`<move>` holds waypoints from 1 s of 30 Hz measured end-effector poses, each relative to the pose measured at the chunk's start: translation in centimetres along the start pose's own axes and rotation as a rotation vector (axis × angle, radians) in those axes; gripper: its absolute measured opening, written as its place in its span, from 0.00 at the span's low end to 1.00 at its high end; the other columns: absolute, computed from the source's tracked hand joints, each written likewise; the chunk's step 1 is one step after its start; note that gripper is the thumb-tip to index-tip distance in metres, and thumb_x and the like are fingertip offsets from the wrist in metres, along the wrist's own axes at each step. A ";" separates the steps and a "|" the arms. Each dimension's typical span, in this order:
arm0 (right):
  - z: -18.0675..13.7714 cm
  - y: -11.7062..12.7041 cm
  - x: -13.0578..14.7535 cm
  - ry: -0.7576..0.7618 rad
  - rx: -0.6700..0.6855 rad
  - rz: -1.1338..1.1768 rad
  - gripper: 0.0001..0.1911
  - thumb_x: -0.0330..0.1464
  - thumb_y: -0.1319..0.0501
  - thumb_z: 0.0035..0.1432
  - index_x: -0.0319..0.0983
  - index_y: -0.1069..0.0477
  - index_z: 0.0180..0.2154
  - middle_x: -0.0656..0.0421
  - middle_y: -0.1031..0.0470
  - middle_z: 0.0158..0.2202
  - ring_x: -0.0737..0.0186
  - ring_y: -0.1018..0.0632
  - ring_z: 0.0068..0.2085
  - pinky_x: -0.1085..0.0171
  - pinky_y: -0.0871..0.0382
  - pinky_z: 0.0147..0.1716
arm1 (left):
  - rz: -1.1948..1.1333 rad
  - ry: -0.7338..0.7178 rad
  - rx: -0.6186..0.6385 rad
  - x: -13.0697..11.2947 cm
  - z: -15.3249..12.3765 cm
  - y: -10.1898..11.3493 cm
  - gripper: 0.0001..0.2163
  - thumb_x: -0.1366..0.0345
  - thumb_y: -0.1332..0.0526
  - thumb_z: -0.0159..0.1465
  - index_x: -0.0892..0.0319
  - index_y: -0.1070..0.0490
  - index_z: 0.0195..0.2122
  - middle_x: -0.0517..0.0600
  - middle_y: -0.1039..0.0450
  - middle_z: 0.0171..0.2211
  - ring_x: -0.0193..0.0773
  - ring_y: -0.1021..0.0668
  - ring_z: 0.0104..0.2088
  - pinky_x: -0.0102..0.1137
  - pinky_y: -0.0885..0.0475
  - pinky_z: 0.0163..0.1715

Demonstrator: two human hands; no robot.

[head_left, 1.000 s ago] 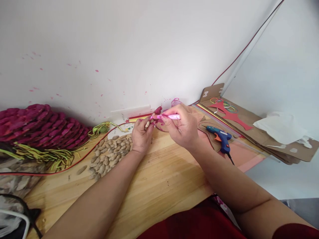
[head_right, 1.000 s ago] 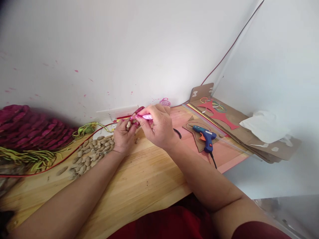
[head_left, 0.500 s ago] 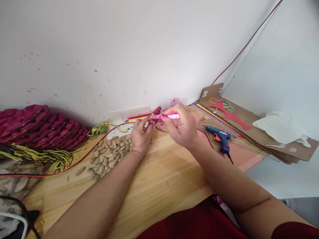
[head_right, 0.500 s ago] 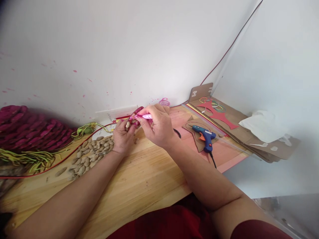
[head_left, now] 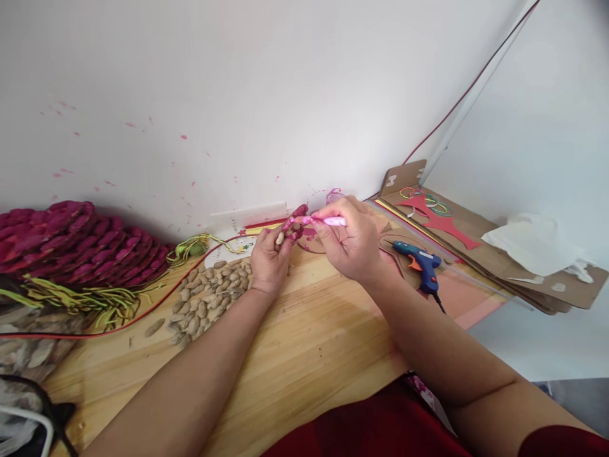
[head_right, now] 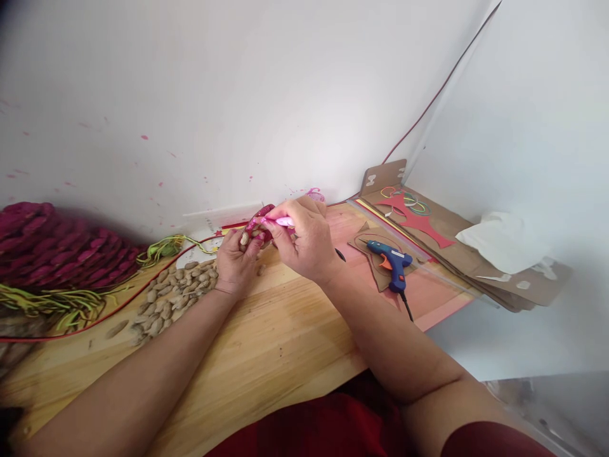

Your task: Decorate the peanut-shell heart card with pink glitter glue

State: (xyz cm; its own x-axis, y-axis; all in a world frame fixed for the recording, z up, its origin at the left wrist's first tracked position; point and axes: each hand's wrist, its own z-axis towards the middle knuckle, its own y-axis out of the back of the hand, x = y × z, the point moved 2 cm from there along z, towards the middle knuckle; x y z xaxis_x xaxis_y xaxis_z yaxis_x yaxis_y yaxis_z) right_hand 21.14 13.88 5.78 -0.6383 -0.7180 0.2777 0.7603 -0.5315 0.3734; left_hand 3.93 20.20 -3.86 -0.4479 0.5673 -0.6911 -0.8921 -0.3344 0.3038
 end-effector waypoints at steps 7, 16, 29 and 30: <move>0.1 0.0 0.2 0.012 0.042 0.050 0.05 0.35 0.39 0.70 0.43 0.27 0.39 0.58 0.19 0.35 0.58 0.21 0.39 0.54 0.31 0.45 | 0.010 -0.005 0.015 0.0 0.0 0.0 0.04 0.64 0.34 0.67 0.55 0.19 0.41 0.46 0.34 0.29 0.38 0.28 0.32 0.30 0.31 0.35; 0.0 0.2 0.1 -0.021 -0.029 0.032 0.05 0.35 0.39 0.71 0.43 0.28 0.40 0.58 0.19 0.36 0.57 0.21 0.39 0.54 0.31 0.45 | -0.015 0.014 0.015 -0.2 0.0 0.0 0.04 0.65 0.33 0.66 0.56 0.19 0.39 0.46 0.32 0.30 0.38 0.28 0.32 0.30 0.31 0.35; 0.0 0.0 0.2 -0.011 0.026 0.039 0.06 0.36 0.39 0.70 0.43 0.28 0.39 0.58 0.20 0.35 0.57 0.22 0.40 0.53 0.31 0.46 | -0.057 0.011 -0.009 -0.2 0.0 0.0 0.03 0.64 0.33 0.65 0.56 0.20 0.36 0.45 0.34 0.28 0.37 0.29 0.30 0.30 0.33 0.33; 0.0 0.0 0.2 -0.004 0.021 0.029 0.06 0.36 0.39 0.70 0.42 0.28 0.39 0.58 0.20 0.35 0.57 0.22 0.40 0.53 0.32 0.46 | -0.059 0.008 -0.014 -0.2 0.0 0.0 0.03 0.64 0.33 0.65 0.56 0.20 0.36 0.45 0.34 0.28 0.37 0.29 0.30 0.30 0.33 0.33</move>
State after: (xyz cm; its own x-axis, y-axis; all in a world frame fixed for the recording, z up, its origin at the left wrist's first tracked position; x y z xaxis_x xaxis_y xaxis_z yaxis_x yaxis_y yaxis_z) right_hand 21.03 13.70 5.82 -0.6164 -0.7314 0.2918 0.7758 -0.5006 0.3841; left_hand 4.00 20.06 -3.72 -0.3938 0.5802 -0.7130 -0.9162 -0.3107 0.2531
